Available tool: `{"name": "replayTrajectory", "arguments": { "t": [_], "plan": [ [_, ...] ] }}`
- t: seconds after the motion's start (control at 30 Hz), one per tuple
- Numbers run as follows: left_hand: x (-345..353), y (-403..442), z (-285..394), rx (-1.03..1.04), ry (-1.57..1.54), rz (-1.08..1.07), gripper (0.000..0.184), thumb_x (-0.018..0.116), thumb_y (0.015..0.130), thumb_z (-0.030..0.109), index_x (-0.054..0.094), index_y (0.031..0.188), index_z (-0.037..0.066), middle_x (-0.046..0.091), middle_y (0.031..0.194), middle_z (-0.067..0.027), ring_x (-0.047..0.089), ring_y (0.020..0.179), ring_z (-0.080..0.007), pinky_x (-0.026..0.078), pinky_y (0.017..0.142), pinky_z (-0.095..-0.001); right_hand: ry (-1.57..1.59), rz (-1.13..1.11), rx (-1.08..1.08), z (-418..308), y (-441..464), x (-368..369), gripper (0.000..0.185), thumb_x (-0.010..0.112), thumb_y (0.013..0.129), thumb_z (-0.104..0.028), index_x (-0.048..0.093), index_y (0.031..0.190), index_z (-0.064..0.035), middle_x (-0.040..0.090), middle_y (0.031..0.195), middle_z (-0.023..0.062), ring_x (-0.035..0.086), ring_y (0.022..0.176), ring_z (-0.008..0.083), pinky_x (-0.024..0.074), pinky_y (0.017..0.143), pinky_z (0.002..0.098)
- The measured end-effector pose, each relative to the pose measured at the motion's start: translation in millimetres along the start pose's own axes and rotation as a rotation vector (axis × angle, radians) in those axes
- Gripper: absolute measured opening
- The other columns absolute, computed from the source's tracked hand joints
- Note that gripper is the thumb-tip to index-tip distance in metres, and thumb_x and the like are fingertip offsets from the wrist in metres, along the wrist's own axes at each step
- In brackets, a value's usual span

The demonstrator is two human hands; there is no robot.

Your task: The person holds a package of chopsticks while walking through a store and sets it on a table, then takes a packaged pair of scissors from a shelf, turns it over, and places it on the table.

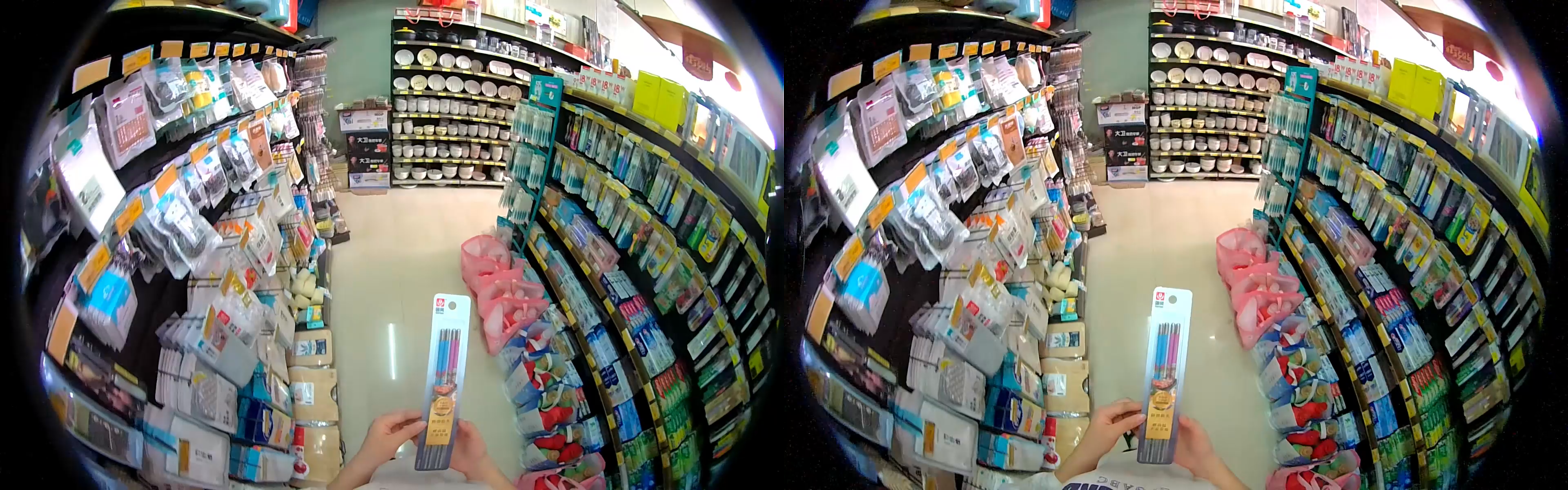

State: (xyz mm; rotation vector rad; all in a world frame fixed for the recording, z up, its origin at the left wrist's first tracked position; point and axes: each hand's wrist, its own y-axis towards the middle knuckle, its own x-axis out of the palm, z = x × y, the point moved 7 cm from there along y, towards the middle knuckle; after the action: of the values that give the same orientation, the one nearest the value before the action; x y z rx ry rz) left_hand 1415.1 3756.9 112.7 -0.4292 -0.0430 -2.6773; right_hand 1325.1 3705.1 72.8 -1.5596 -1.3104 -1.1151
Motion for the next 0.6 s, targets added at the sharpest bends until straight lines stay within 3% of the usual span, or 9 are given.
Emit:
{"name": "replayTrajectory", "arguments": {
  "t": [0.27, 0.47, 0.6],
  "plan": [
    [-84, 89, 65, 0.131, 0.107, -0.049, 0.022, 0.054, 0.079, 0.006, 0.054, 0.097, -0.007, 0.053, 0.085, -0.0071, 0.054, 0.072, -0.0127, 0.045, 0.06, -0.0225, -0.109, -0.078, -0.055, -36, 138, 23, 0.055, 0.041, 0.08, -0.035, 0.034, 0.119, 0.0031, 0.046, 0.113, 0.018, 0.046, 0.103, 0.0307, 0.0347, 0.09, 0.041],
    [-145, 120, 68, -0.017, 0.032, 0.036, 0.022, 0.054, 0.079, 0.004, 0.054, 0.097, -0.007, 0.052, 0.087, -0.0071, 0.054, 0.074, -0.0128, 0.045, 0.061, -0.0228, -0.022, 0.023, 0.044, -23, 204, -1, 0.056, 0.041, 0.08, -0.036, 0.033, 0.119, 0.0022, 0.044, 0.116, 0.0177, 0.044, 0.106, 0.0296, 0.0326, 0.092, 0.0403],
    [-182, 139, 71, 0.013, 0.036, 0.134, 0.022, 0.054, 0.078, 0.004, 0.054, 0.097, -0.007, 0.053, 0.087, -0.0062, 0.054, 0.075, -0.0128, 0.045, 0.061, -0.023, -0.081, 0.081, 0.155, -25, 248, -4, 0.061, 0.046, 0.075, -0.038, 0.033, 0.12, 0.0015, 0.042, 0.117, 0.0168, 0.043, 0.106, 0.0315, 0.0321, 0.091, 0.0424]
  ]
}}
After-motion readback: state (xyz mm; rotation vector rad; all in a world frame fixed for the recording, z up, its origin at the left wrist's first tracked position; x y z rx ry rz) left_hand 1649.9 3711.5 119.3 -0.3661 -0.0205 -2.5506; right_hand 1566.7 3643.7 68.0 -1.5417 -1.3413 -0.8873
